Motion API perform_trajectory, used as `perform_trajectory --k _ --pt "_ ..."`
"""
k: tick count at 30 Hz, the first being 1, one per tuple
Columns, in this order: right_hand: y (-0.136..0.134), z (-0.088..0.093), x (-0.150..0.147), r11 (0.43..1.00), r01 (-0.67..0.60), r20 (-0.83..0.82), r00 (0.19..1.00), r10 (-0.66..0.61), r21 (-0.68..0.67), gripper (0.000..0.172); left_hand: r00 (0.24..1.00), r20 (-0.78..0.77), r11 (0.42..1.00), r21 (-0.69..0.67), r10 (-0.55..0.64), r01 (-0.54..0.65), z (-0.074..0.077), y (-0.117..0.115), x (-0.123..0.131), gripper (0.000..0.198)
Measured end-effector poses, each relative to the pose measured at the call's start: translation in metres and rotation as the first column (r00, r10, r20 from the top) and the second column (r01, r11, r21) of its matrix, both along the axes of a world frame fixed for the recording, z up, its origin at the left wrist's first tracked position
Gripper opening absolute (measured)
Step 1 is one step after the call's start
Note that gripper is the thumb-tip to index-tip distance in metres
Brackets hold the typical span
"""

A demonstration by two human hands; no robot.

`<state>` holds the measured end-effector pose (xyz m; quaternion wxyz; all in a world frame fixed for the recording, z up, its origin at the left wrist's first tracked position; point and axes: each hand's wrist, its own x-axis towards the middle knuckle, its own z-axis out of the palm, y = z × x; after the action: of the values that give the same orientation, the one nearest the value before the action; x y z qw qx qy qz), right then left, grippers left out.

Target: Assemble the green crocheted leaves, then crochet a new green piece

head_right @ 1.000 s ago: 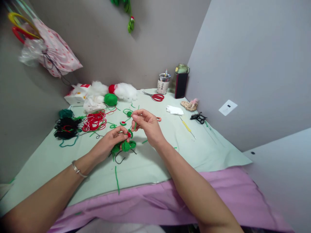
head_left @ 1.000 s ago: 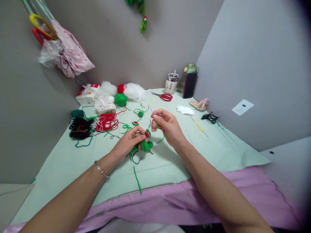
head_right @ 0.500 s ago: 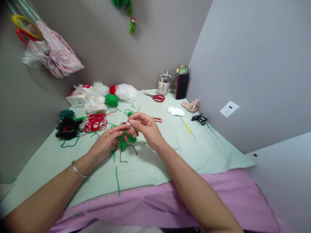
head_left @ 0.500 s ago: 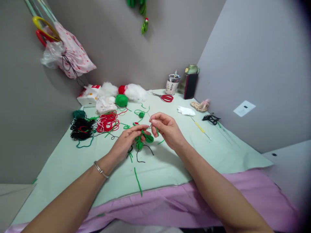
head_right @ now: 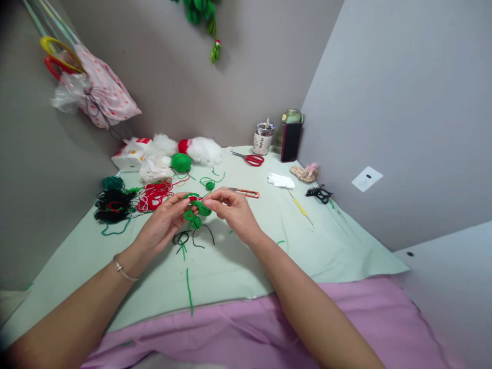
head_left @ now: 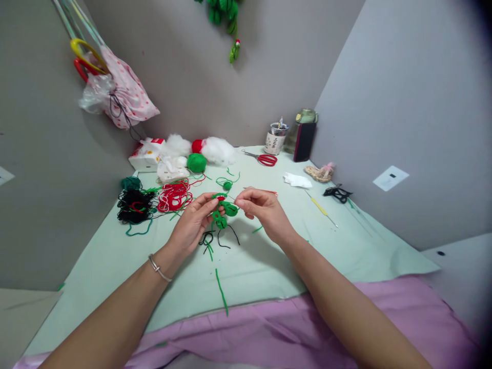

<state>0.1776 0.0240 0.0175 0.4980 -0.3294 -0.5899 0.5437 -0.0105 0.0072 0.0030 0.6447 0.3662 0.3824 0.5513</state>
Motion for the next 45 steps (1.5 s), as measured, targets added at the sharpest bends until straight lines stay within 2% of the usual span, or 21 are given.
perform_trajectory --k 3,10,21,29,38,41,45 --pt "-0.001 0.0 -0.002 0.999 0.038 0.068 0.997 -0.039 0.015 0.018 1.0 0.014 1.0 -0.005 -0.002 0.002 0.001 -0.001 -0.001 0.022" --pt "-0.002 -0.002 -0.005 1.0 -0.007 0.212 0.977 0.006 0.005 0.016 1.0 0.022 1.0 -0.021 0.002 -0.002 0.003 -0.003 0.001 0.026" --pt "-0.002 -0.004 -0.007 1.0 -0.004 0.191 0.981 0.005 -0.007 0.01 1.0 0.029 1.0 -0.028 -0.011 0.012 0.002 -0.002 0.001 0.028" --pt "-0.004 -0.006 -0.01 0.998 -0.066 0.087 0.994 0.067 -0.008 0.014 0.996 0.062 0.997 -0.04 -0.068 0.071 -0.001 -0.001 0.004 0.033" --pt "0.001 -0.012 -0.008 0.993 -0.094 0.101 0.99 0.101 -0.077 0.012 0.998 -0.056 0.998 0.044 -0.038 0.04 -0.005 -0.005 0.009 0.026" --pt "-0.001 -0.009 -0.007 0.987 -0.122 0.092 0.987 0.132 -0.108 0.021 0.993 -0.104 0.997 0.039 -0.06 0.065 -0.007 -0.005 0.009 0.025" --pt "-0.002 -0.001 -0.003 0.999 -0.035 0.192 0.981 0.039 -0.023 0.015 0.983 -0.159 0.995 0.026 -0.095 0.101 -0.007 -0.004 0.007 0.022"
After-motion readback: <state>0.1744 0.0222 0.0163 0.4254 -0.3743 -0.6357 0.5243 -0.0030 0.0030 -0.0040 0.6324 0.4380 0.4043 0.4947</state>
